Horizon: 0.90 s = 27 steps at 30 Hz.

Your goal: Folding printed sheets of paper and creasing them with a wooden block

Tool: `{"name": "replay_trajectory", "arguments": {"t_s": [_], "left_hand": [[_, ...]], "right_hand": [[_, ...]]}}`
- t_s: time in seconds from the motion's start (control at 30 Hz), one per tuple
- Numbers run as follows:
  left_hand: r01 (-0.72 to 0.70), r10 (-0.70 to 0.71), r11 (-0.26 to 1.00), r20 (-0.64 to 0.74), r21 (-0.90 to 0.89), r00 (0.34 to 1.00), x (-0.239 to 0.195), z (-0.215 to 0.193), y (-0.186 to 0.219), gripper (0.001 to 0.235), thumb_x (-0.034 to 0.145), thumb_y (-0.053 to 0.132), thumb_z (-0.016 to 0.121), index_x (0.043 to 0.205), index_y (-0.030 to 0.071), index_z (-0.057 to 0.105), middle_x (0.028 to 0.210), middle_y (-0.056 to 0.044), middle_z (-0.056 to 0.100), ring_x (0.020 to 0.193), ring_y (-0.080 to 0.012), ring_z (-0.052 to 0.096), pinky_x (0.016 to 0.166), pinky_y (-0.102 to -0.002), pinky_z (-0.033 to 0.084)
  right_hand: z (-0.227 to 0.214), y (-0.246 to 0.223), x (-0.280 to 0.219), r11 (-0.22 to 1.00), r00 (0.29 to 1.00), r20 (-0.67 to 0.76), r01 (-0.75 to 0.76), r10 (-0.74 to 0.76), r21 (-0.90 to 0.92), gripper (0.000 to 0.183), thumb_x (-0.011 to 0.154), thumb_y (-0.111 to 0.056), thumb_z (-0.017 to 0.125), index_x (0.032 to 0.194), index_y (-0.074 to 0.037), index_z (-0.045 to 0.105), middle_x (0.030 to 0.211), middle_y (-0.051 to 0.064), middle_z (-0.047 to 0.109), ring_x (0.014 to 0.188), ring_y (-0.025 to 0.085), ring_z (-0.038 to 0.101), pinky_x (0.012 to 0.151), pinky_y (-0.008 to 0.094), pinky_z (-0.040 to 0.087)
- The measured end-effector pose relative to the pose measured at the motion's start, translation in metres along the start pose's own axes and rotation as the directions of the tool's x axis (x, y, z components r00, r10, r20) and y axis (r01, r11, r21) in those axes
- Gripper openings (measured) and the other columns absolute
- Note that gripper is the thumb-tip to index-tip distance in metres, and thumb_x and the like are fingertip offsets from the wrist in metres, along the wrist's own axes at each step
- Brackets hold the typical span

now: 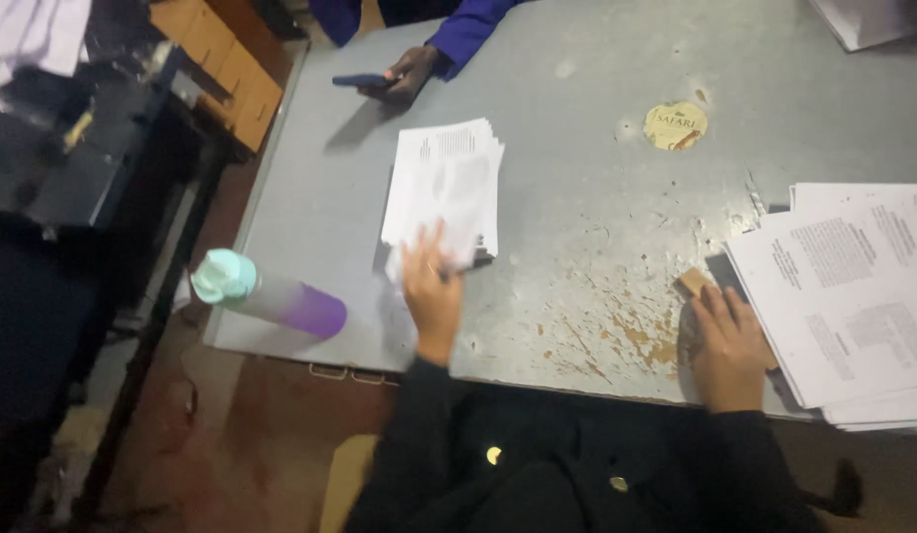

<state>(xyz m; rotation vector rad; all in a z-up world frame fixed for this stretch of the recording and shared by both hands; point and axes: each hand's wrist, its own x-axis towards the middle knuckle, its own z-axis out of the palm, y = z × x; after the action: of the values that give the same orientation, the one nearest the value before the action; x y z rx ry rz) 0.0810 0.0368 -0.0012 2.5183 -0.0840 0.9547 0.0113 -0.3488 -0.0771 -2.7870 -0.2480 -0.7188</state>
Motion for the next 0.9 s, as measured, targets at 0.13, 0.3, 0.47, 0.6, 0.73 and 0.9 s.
{"name": "replay_trajectory", "arguments": {"t_s": [0.13,0.3,0.47,0.6,0.73,0.9], "left_hand": [[-0.25,0.304,0.89,0.087,-0.381,0.949,-0.071,-0.014,0.086,0.011,0.078,0.002,0.065,0.08,-0.004,0.056,0.138,-0.029,0.06,0.132,-0.0473,0.056,0.118,-0.058,0.04],[-0.115,0.285,0.938,0.54,-0.327,0.792,-0.13,0.005,0.126,0.057,0.085,0.05,0.072,0.115,0.002,0.065,0.153,-0.024,0.05,0.14,-0.0499,0.046,0.112,-0.058,0.039],[0.167,0.203,0.852,0.607,-0.496,0.768,-0.098,0.03,0.086,0.033,0.107,0.02,0.049,0.107,-0.002,0.073,0.135,-0.022,0.066,0.126,-0.0357,0.062,0.11,-0.045,0.045],[0.12,-0.095,0.993,0.529,-0.013,0.844,-0.058,0.039,0.04,0.073,0.08,0.036,0.086,0.137,0.002,0.054,0.134,-0.019,0.056,0.125,-0.0377,0.051,0.104,-0.049,0.044],[0.144,-0.193,0.981,0.567,0.129,0.801,-0.053,0.05,0.019,0.085,0.072,0.05,0.089,0.139,0.006,0.061,0.12,-0.011,0.052,0.117,-0.0318,0.049,0.1,-0.048,0.041],[0.465,-0.311,0.866,0.527,-0.187,0.791,-0.032,0.033,0.018,0.04,0.084,0.033,0.081,0.116,0.012,0.068,0.117,-0.006,0.064,0.112,-0.0243,0.061,0.092,-0.037,0.045]], "right_hand": [[-0.003,-0.009,0.003,0.982,0.99,-0.107,0.108,-0.093,0.152,0.031,0.098,0.011,0.064,0.129,0.008,0.067,0.136,0.026,0.069,0.128,0.039,0.067,0.113,0.045,0.055],[-0.013,-0.059,-0.029,0.825,0.984,-0.069,0.175,-0.164,0.537,0.038,0.103,-0.002,0.053,0.141,0.001,0.057,0.145,0.022,0.06,0.138,0.038,0.056,0.121,0.048,0.041],[0.001,-0.079,-0.061,0.804,0.938,0.111,0.217,-0.329,0.554,0.052,0.093,-0.016,0.069,0.142,-0.005,0.055,0.155,0.014,0.051,0.147,0.034,0.045,0.125,0.047,0.032],[-0.001,-0.081,-0.06,0.809,0.94,0.047,0.264,-0.337,0.525,0.056,0.09,-0.019,0.074,0.141,-0.006,0.057,0.153,0.013,0.054,0.145,0.032,0.049,0.121,0.049,0.038],[-0.004,-0.086,-0.061,0.839,0.95,0.001,0.275,-0.312,0.47,0.052,0.09,-0.015,0.075,0.138,-0.005,0.06,0.149,0.013,0.058,0.142,0.031,0.053,0.119,0.048,0.043],[-0.007,-0.089,-0.06,0.854,0.962,0.02,0.234,-0.274,0.465,0.054,0.085,-0.017,0.079,0.135,-0.007,0.062,0.148,0.011,0.06,0.141,0.027,0.054,0.12,0.046,0.042]]}}
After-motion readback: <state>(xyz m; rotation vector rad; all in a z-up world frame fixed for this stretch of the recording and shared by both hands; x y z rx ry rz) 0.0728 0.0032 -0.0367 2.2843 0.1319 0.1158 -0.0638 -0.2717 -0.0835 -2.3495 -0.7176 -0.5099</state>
